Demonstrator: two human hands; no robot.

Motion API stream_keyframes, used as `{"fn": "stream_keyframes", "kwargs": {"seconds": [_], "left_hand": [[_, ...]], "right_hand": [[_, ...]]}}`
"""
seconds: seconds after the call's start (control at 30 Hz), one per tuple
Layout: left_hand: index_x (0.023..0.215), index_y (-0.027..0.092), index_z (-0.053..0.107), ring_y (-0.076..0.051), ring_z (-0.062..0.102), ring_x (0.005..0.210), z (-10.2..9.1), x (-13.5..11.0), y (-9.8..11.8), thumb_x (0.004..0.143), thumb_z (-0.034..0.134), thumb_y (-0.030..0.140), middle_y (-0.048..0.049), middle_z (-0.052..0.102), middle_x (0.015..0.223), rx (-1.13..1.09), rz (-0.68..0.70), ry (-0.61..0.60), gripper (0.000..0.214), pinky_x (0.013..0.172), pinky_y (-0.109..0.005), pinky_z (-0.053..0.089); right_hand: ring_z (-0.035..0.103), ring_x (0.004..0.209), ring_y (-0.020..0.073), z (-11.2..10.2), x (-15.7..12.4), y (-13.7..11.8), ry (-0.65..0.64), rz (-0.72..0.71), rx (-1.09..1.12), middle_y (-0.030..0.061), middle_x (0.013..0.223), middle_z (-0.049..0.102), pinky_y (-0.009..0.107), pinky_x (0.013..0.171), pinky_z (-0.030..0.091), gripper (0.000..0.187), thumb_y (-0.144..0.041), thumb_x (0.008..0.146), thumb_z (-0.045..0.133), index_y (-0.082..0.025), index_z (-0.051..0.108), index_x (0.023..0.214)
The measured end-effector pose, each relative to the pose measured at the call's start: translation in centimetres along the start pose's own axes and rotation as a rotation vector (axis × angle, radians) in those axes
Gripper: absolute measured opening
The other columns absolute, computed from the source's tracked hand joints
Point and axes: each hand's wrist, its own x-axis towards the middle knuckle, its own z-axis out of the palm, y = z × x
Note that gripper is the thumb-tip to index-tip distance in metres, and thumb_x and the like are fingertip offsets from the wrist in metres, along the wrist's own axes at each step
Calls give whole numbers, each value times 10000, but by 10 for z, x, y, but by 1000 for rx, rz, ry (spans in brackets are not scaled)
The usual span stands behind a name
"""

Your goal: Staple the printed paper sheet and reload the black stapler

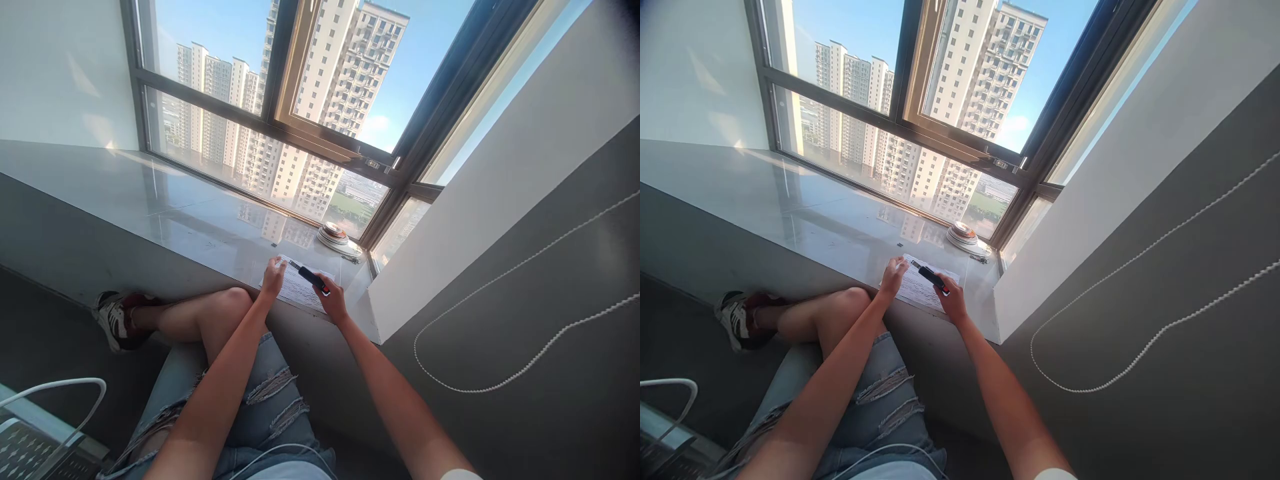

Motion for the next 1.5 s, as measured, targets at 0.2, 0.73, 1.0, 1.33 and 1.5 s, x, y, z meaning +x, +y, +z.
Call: {"fn": "stream_keyframes", "kwargs": {"seconds": [0.2,0.73,1.0,1.33,1.5], "left_hand": [[1226,157,595,-206,737,913,9,-3,3,942,693,303,-143,717,1147,-288,-240,-213,334,899,-371,605],[1013,108,642,-205,773,869,9,-9,6,914,695,157,-81,766,837,-414,-285,-234,123,966,-403,619],[981,104,641,-181,740,673,9,-14,10,959,653,254,-100,741,834,-198,-248,-299,152,691,-343,662],[1102,128,690,-108,611,508,2,-22,19,935,636,440,-56,714,837,-215,12,-122,358,452,-244,520],[1092,151,719,-106,579,461,1,-30,34,905,681,539,-66,764,833,-122,163,-48,433,447,-241,460]], "right_hand": [[561,1374,254,-2,-2,-1,-29,-288,-52,48,1341,707,517,1131,513,435,-151,1010,521,-307,654,1394],[555,1347,229,-1,-9,-3,62,-356,-219,3,1324,719,487,1134,514,544,-19,981,449,-332,696,1350],[551,1314,271,-2,-9,-8,152,-141,-213,80,1354,687,550,1122,479,595,6,856,413,-254,708,1302],[624,1149,286,-3,-3,-6,217,2,-127,133,1233,706,462,1000,521,257,-218,943,547,-209,667,1171],[660,967,257,1,-1,-3,63,64,-98,103,1072,704,375,851,532,245,-376,943,624,-209,628,1123]]}}
